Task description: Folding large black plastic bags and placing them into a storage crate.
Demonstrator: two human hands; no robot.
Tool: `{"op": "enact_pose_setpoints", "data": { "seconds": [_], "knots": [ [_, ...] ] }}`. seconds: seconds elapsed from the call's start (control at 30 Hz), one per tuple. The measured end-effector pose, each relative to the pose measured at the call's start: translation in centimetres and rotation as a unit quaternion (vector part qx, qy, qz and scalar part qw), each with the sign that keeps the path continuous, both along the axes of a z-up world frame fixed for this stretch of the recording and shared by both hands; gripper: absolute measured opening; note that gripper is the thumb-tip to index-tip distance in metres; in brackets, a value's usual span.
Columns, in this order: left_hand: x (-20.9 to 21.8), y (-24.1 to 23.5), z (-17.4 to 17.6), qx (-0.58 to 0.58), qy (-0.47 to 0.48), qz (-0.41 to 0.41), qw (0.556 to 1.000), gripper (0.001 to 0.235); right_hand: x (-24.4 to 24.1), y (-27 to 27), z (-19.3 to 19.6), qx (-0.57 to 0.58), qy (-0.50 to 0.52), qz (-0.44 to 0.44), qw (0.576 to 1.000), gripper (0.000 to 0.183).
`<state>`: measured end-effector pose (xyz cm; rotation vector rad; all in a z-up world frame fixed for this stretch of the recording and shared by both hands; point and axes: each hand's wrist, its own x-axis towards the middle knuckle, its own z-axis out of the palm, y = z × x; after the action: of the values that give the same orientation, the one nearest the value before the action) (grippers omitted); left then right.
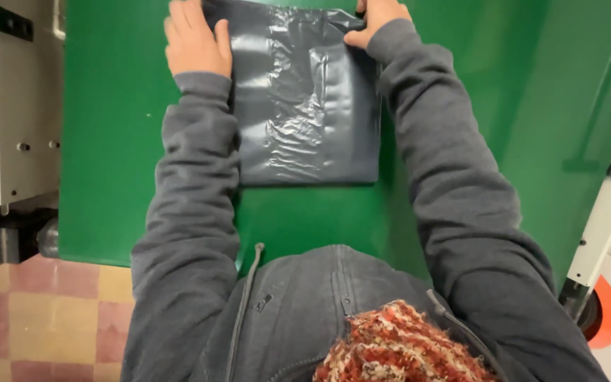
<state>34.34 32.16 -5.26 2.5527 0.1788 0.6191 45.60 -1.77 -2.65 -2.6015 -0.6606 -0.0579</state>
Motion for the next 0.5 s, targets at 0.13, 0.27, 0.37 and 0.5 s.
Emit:
{"op": "enact_pose_setpoints", "data": {
  "seconds": [0.13,0.27,0.37,0.5],
  "knots": [
    [-5.0,-3.2,4.0,-0.109,0.097,-0.123,0.982,0.046,0.5,-0.6,-2.4,-0.083,0.09,-0.016,0.992,0.044],
    [-5.8,-3.0,1.3,-0.529,0.291,-0.204,0.771,0.081,-5.5,1.2,1.5,-0.067,0.067,-0.007,0.995,0.031],
    [-6.4,-0.1,-0.5,-0.744,0.278,-0.16,0.586,0.106,-13.9,2.7,8.2,0.134,-0.101,0.055,0.984,0.027],
    [-10.4,3.5,-6.5,-0.843,0.225,-0.148,0.465,0.113,-23.0,2.0,8.5,0.057,-0.165,0.153,0.973,0.035]
  ]
}}
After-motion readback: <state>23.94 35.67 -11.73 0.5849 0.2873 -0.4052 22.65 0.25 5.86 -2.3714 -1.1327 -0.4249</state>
